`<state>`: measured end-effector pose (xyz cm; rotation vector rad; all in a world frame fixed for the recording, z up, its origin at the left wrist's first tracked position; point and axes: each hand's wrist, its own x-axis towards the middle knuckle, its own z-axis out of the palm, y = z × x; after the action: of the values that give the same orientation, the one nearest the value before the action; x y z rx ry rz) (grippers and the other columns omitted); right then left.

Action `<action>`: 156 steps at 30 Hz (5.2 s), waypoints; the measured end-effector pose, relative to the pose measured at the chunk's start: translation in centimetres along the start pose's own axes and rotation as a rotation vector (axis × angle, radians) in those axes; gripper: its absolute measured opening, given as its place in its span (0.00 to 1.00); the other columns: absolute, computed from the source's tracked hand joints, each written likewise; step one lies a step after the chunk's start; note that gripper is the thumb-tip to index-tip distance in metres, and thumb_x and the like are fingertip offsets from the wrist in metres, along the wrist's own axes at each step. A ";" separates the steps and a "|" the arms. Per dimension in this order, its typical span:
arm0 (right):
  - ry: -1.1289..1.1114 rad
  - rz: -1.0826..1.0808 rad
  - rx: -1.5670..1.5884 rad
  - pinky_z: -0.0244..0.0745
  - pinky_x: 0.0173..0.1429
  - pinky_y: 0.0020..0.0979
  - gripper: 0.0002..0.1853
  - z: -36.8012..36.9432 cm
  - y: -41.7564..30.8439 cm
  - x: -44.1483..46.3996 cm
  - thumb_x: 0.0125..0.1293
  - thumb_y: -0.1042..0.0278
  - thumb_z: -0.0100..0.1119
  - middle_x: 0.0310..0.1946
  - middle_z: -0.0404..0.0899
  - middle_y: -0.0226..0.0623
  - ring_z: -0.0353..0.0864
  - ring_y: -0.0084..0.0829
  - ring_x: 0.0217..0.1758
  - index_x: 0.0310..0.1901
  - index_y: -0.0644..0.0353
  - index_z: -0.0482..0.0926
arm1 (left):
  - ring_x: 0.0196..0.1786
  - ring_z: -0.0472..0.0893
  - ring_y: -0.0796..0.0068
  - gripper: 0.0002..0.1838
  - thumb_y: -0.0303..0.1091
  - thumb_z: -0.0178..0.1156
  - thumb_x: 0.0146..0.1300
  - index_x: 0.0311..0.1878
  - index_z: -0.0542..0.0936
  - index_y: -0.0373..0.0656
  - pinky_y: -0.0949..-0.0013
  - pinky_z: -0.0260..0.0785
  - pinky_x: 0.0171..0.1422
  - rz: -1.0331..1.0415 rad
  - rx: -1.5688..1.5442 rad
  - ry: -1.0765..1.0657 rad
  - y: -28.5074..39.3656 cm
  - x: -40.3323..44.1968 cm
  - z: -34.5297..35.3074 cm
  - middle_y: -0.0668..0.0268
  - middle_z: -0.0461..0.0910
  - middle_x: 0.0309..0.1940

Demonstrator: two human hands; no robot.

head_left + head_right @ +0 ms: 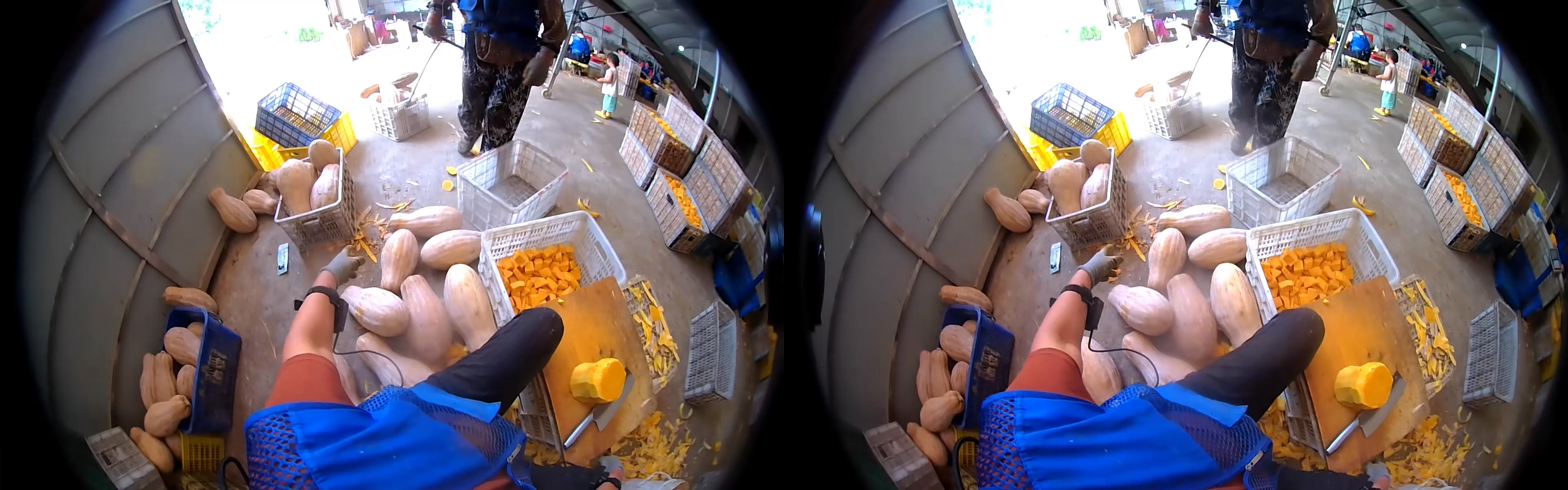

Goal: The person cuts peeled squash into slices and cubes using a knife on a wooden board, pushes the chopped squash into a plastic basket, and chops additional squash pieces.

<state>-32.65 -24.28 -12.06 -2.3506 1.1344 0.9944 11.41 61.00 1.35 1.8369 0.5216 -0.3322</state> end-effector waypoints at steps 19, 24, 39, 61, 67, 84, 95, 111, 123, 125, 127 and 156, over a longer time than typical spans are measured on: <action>-0.018 -0.045 0.348 0.72 0.38 0.37 0.10 1.4 1.8 2.8 0.56 0.69 0.56 0.32 0.81 0.41 0.76 0.40 0.30 0.37 0.62 0.81 | 0.18 0.67 0.79 0.37 0.33 0.61 0.61 0.71 0.54 0.57 0.71 0.56 0.19 0.048 0.032 -0.111 3.2 -1.1 0.6 0.71 0.70 0.23; -0.009 -0.158 0.271 0.73 0.39 0.38 0.11 1.9 2.0 2.9 0.55 0.70 0.55 0.34 0.83 0.39 0.77 0.39 0.32 0.39 0.62 0.81 | 0.18 0.67 0.78 0.39 0.34 0.62 0.59 0.72 0.54 0.59 0.70 0.59 0.20 0.158 -0.008 -0.152 3.7 1.6 0.6 0.70 0.71 0.23; 0.042 -0.141 -0.119 0.75 0.48 0.39 0.16 -1.4 -3.6 -3.8 0.56 0.64 0.51 0.47 0.80 0.46 0.79 0.46 0.49 0.45 0.56 0.81 | 0.27 0.78 0.69 0.46 0.24 0.61 0.57 0.73 0.45 0.51 0.70 0.71 0.25 1.291 0.545 0.329 34.1 8.4 -14.6 0.56 0.77 0.36; 0.125 -0.250 0.412 0.78 0.36 0.37 0.11 2.3 1.9 2.8 0.58 0.70 0.51 0.34 0.83 0.45 0.83 0.39 0.33 0.38 0.65 0.81 | 0.32 0.80 0.72 0.42 0.33 0.63 0.59 0.73 0.52 0.54 0.71 0.74 0.32 0.536 0.157 0.325 30.7 -4.4 -8.8 0.60 0.80 0.43; 0.109 -0.246 0.401 0.77 0.34 0.36 0.11 -0.4 -1.7 -2.9 0.57 0.70 0.52 0.32 0.83 0.44 0.83 0.40 0.30 0.38 0.65 0.81 | 0.27 0.77 0.74 0.38 0.39 0.61 0.61 0.72 0.56 0.50 0.73 0.67 0.27 0.563 0.164 0.275 31.0 -3.7 -9.0 0.64 0.79 0.32; 0.024 -0.101 0.683 0.74 0.39 0.33 0.12 -2.2 -4.8 -7.5 0.61 0.68 0.52 0.34 0.82 0.38 0.79 0.33 0.35 0.40 0.66 0.80 | 0.28 0.76 0.70 0.36 0.43 0.61 0.62 0.71 0.57 0.55 0.65 0.66 0.28 0.368 0.416 0.097 27.1 2.8 -9.8 0.61 0.78 0.35; 0.322 -0.243 0.653 0.73 0.39 0.32 0.12 -9.7 -7.5 -4.8 0.62 0.67 0.51 0.33 0.81 0.36 0.78 0.31 0.35 0.41 0.65 0.80 | 0.25 0.77 0.67 0.40 0.44 0.64 0.56 0.68 0.56 0.47 0.66 0.66 0.22 0.564 0.032 0.241 25.2 1.5 -4.9 0.59 0.78 0.33; 0.705 -0.619 0.342 0.72 0.39 0.30 0.12 -39.5 -25.2 -1.3 0.64 0.66 0.51 0.33 0.80 0.33 0.77 0.28 0.35 0.42 0.63 0.80 | 0.47 0.79 0.60 0.27 0.43 0.60 0.56 0.58 0.72 0.45 0.57 0.70 0.49 -0.365 -0.583 1.587 -25.4 -31.2 -31.4 0.58 0.75 0.54; 0.854 -0.638 0.416 0.71 0.39 0.28 0.12 -43.8 -23.3 -3.2 0.65 0.65 0.50 0.32 0.79 0.30 0.76 0.26 0.34 0.42 0.62 0.79 | 0.55 0.75 0.52 0.29 0.47 0.54 0.61 0.65 0.62 0.55 0.49 0.63 0.55 -0.509 -0.765 1.207 -26.1 -30.6 -20.4 0.57 0.71 0.57; 0.879 -0.619 0.470 0.71 0.39 0.28 0.12 -42.8 -20.7 -3.7 0.66 0.65 0.50 0.32 0.79 0.30 0.76 0.26 0.34 0.42 0.62 0.79 | 0.54 0.75 0.52 0.30 0.47 0.54 0.61 0.66 0.60 0.56 0.50 0.64 0.53 -0.430 -0.695 1.107 -20.8 -27.0 -19.8 0.57 0.72 0.57; 0.888 -0.580 0.514 0.71 0.39 0.28 0.12 -40.1 -17.3 -4.5 0.66 0.64 0.50 0.32 0.79 0.30 0.75 0.25 0.34 0.42 0.62 0.79 | 0.52 0.76 0.53 0.31 0.47 0.54 0.61 0.67 0.58 0.56 0.50 0.65 0.52 -0.346 -0.630 1.020 -16.2 -22.7 -19.1 0.57 0.72 0.56; 0.524 0.253 1.485 0.69 0.39 0.24 0.13 19.4 12.4 -17.9 0.69 0.62 0.48 0.31 0.76 0.24 0.73 0.20 0.34 0.44 0.59 0.79 | 0.25 0.74 0.70 0.08 0.35 0.54 0.64 0.46 0.75 0.54 0.76 0.64 0.23 0.332 -0.190 -0.023 10.2 3.8 0.3 0.68 0.75 0.31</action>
<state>-58.74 -11.27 -12.78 -1.1899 1.5407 -0.4675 19.88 58.82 7.80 1.6970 0.2172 -0.0761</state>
